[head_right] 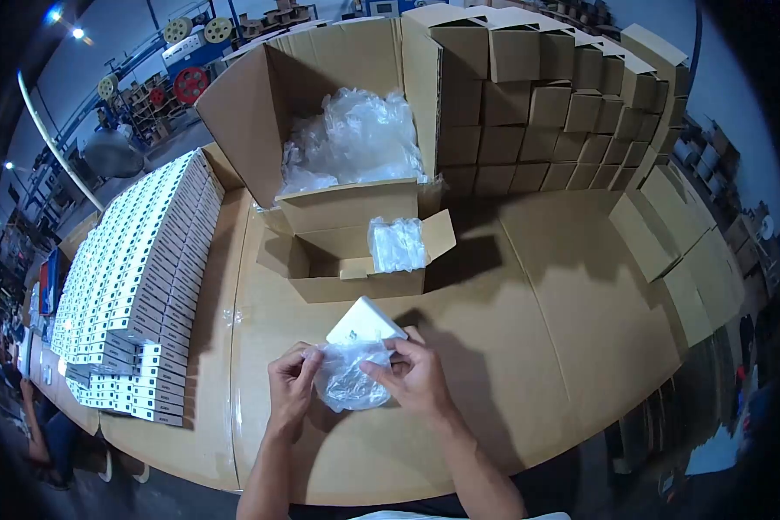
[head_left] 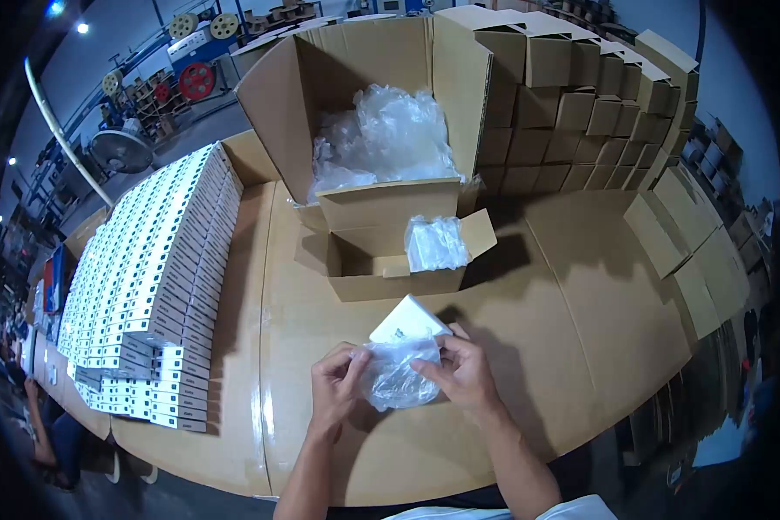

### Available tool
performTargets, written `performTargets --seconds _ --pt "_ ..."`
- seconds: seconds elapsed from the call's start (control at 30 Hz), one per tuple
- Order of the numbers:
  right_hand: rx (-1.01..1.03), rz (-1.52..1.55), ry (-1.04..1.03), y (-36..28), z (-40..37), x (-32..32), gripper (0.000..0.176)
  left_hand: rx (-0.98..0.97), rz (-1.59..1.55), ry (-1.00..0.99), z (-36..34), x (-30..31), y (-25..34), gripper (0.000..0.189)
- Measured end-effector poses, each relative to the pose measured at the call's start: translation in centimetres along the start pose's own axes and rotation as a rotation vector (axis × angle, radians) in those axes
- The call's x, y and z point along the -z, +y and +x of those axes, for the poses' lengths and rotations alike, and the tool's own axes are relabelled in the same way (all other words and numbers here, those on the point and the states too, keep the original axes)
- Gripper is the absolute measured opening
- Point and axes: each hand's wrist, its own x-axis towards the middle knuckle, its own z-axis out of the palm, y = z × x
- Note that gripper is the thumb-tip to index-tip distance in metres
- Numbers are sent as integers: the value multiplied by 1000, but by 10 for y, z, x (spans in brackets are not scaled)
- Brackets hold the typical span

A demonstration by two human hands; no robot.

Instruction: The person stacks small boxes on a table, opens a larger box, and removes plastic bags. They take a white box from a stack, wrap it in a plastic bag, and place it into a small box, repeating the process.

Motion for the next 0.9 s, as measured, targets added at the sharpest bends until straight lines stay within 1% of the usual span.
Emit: performTargets --seconds 0.07,0.1,0.2,0.23,0.33,0.37,0.4,0.47,0.53,0.57,0.63,0.73,0.77,0.9 --pt "-9 -26 -22 7 -1 -2 21 61 -102 41 -1 -2 5 11" --pt "-26 -24 -18 11 -2 -3 21 50 -230 29 2 1 -2 14" --pt "-109 44 -22 20 -3 -6 23 -9 -498 108 -4 -5 -10 33" --pt "-139 73 -11 14 -4 -7 24 22 -533 53 -5 -5 -8 49" --pt "-207 183 -1 11 -4 -9 25 108 -291 -57 -13 -10 12 51" --pt "-232 196 -1 8 -4 -10 24 90 -183 -31 -12 -11 0 45" --pt "-257 211 0 6 -3 -11 24 166 -183 -43 -12 -9 4 44" --pt "-196 131 -12 12 -4 -9 26 322 -183 -76 -11 -8 14 42" --pt "-127 102 -30 11 -4 -8 30 240 -224 -89 -9 -8 7 37" --pt "-63 87 0 6 -5 -4 27 201 -246 -95 -9 -8 4 34" --pt "69 55 54 -20 1 0 22 216 -260 -124 -11 -8 4 31" --pt "205 142 259 -14 8 15 22 201 -223 -198 -13 -5 0 29" --pt "238 224 253 -15 6 18 23 204 -199 -217 -13 -5 2 28" --pt "282 231 168 -25 4 17 22 218 -201 -245 -13 -11 7 28"
